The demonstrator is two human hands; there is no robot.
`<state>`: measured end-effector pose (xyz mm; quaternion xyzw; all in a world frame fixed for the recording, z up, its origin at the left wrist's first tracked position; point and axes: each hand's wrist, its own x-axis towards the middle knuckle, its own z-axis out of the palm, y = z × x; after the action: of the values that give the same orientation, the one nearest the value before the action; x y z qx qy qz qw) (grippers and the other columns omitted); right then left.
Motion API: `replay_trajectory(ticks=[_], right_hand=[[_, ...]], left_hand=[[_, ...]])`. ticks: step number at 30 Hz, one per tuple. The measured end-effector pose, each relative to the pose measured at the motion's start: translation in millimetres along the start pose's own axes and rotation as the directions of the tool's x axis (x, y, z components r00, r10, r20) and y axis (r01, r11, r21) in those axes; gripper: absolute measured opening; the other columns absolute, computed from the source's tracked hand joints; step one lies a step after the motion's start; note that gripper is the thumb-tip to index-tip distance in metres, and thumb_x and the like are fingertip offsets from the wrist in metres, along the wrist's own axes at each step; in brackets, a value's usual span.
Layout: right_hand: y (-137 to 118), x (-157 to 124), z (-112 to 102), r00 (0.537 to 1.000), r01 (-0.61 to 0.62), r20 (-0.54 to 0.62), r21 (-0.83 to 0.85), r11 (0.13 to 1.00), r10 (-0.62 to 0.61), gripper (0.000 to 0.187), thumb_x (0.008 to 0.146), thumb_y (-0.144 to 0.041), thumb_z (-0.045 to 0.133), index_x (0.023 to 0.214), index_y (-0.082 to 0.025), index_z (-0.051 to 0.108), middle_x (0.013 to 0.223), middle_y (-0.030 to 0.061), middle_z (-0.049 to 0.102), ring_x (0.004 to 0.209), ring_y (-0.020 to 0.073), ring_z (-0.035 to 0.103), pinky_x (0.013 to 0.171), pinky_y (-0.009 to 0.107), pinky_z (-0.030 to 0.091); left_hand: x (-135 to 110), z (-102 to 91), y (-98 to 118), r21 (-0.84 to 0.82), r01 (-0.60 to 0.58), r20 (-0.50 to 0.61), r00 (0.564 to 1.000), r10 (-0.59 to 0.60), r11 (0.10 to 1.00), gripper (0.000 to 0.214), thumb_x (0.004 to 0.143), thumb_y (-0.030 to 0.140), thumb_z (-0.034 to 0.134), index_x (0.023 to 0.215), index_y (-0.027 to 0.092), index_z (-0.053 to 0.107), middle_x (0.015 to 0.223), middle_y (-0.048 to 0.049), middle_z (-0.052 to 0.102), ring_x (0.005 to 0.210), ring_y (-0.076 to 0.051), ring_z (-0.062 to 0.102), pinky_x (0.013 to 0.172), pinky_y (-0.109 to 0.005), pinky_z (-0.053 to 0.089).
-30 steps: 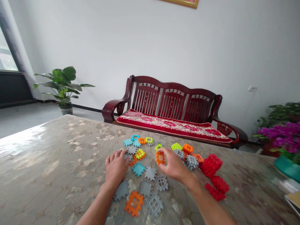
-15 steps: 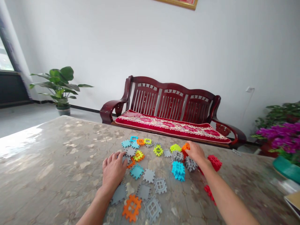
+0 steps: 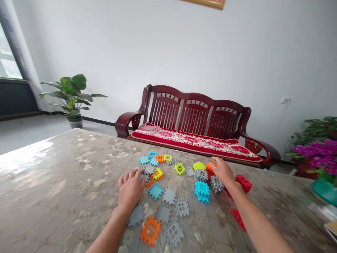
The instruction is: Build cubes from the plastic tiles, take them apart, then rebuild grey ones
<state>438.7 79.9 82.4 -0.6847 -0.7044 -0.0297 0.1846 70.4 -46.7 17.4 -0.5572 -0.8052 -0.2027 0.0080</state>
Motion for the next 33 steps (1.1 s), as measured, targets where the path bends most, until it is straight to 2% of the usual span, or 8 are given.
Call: replay_trajectory(ticks=[3, 6, 9, 15, 19, 24, 28, 33], right_hand=[[-29.0, -19.0, -2.4, 0.992, 0.126, -0.044, 0.238, 0.963, -0.119, 0.036, 0.082, -0.027, 0.053, 0.115, -0.020, 0.067, 0.119, 0.0086, 0.070, 0.109, 0.0231, 0.064, 0.097, 0.035, 0.046], [-70.4, -53.8, -7.9, 0.945, 0.287, 0.004, 0.471, 0.834, -0.327, 0.029, 0.080, -0.027, 0.056, 0.105, -0.022, 0.070, 0.106, 0.0060, 0.074, 0.099, 0.0220, 0.067, 0.092, 0.037, 0.050], [-112.1, -96.0, -17.0, 0.829, 0.435, 0.074, 0.537, 0.723, -0.554, 0.023, 0.081, -0.024, 0.059, 0.100, -0.025, 0.071, 0.103, 0.0032, 0.074, 0.098, 0.0197, 0.066, 0.093, 0.035, 0.048], [-161.6, -160.1, -9.2, 0.583, 0.558, 0.279, 0.546, 0.625, -0.763, 0.039, 0.077, -0.028, 0.071, 0.116, -0.026, 0.065, 0.118, 0.0005, 0.067, 0.110, 0.0175, 0.058, 0.099, 0.029, 0.042], [-172.0, -178.8, 3.9, 0.499, 0.618, 0.330, 0.513, 0.596, -0.802, 0.047, 0.077, -0.039, 0.073, 0.120, -0.027, 0.061, 0.125, 0.0012, 0.062, 0.115, 0.0200, 0.049, 0.102, 0.031, 0.038], [-176.4, -182.5, 5.3, 0.484, 0.656, 0.331, 0.475, 0.587, -0.810, 0.042, 0.079, -0.042, 0.069, 0.117, -0.026, 0.059, 0.118, 0.0024, 0.062, 0.111, 0.0216, 0.048, 0.098, 0.033, 0.038], [-177.5, -186.6, 8.9, 0.582, 0.639, 0.302, 0.404, 0.654, -0.755, 0.039, 0.077, -0.033, 0.065, 0.115, -0.024, 0.059, 0.111, 0.0051, 0.063, 0.105, 0.0245, 0.049, 0.095, 0.037, 0.039], [-174.2, -193.5, 11.9, 0.685, 0.577, 0.259, 0.378, 0.724, -0.681, 0.055, 0.076, -0.028, 0.062, 0.130, -0.024, 0.052, 0.116, 0.0070, 0.062, 0.108, 0.0270, 0.048, 0.100, 0.042, 0.037]], left_hand=[[-1.2, -3.5, 1.9, -0.004, -0.002, 0.007, 1.000, 0.002, 1.000, 0.041, 0.092, 0.032, 0.040, 0.127, 0.027, 0.061, 0.138, -0.0060, 0.058, 0.129, -0.026, 0.047, 0.110, -0.045, 0.027], [-2.2, -5.4, 2.9, -0.013, 0.001, 0.014, 1.000, -0.001, 1.000, 0.041, 0.091, 0.033, 0.041, 0.127, 0.026, 0.061, 0.138, -0.0061, 0.058, 0.129, -0.026, 0.046, 0.109, -0.045, 0.027], [-2.4, -4.2, 2.3, -0.021, 0.003, 0.015, 1.000, -0.003, 1.000, 0.041, 0.092, 0.033, 0.041, 0.127, 0.027, 0.061, 0.138, -0.0061, 0.058, 0.129, -0.026, 0.046, 0.110, -0.045, 0.027], [-2.2, -1.3, 1.6, -0.028, 0.001, -0.020, 1.000, -0.001, 1.000, 0.040, 0.091, 0.032, 0.043, 0.126, 0.028, 0.061, 0.136, -0.0062, 0.059, 0.127, -0.026, 0.047, 0.109, -0.043, 0.027], [-3.1, -3.5, 2.9, -0.026, 0.003, -0.019, 1.000, -0.003, 1.000, 0.040, 0.090, 0.031, 0.043, 0.125, 0.027, 0.062, 0.135, -0.0064, 0.059, 0.126, -0.026, 0.048, 0.108, -0.044, 0.028], [-3.2, -4.7, 3.5, -0.039, 0.003, -0.014, 1.000, -0.003, 0.999, 0.042, 0.090, 0.031, 0.042, 0.126, 0.026, 0.061, 0.136, -0.0069, 0.059, 0.127, -0.027, 0.046, 0.109, -0.046, 0.027], [-2.7, -2.4, 2.6, -0.054, 0.001, -0.024, 1.000, -0.003, 0.999, 0.040, 0.090, 0.031, 0.043, 0.125, 0.027, 0.062, 0.135, -0.0063, 0.059, 0.127, -0.026, 0.047, 0.109, -0.043, 0.028], [-2.3, -0.2, 1.5, -0.056, -0.006, -0.034, 0.999, 0.004, 0.998, 0.040, 0.090, 0.030, 0.043, 0.125, 0.026, 0.062, 0.134, -0.0072, 0.060, 0.126, -0.027, 0.048, 0.108, -0.045, 0.028]])
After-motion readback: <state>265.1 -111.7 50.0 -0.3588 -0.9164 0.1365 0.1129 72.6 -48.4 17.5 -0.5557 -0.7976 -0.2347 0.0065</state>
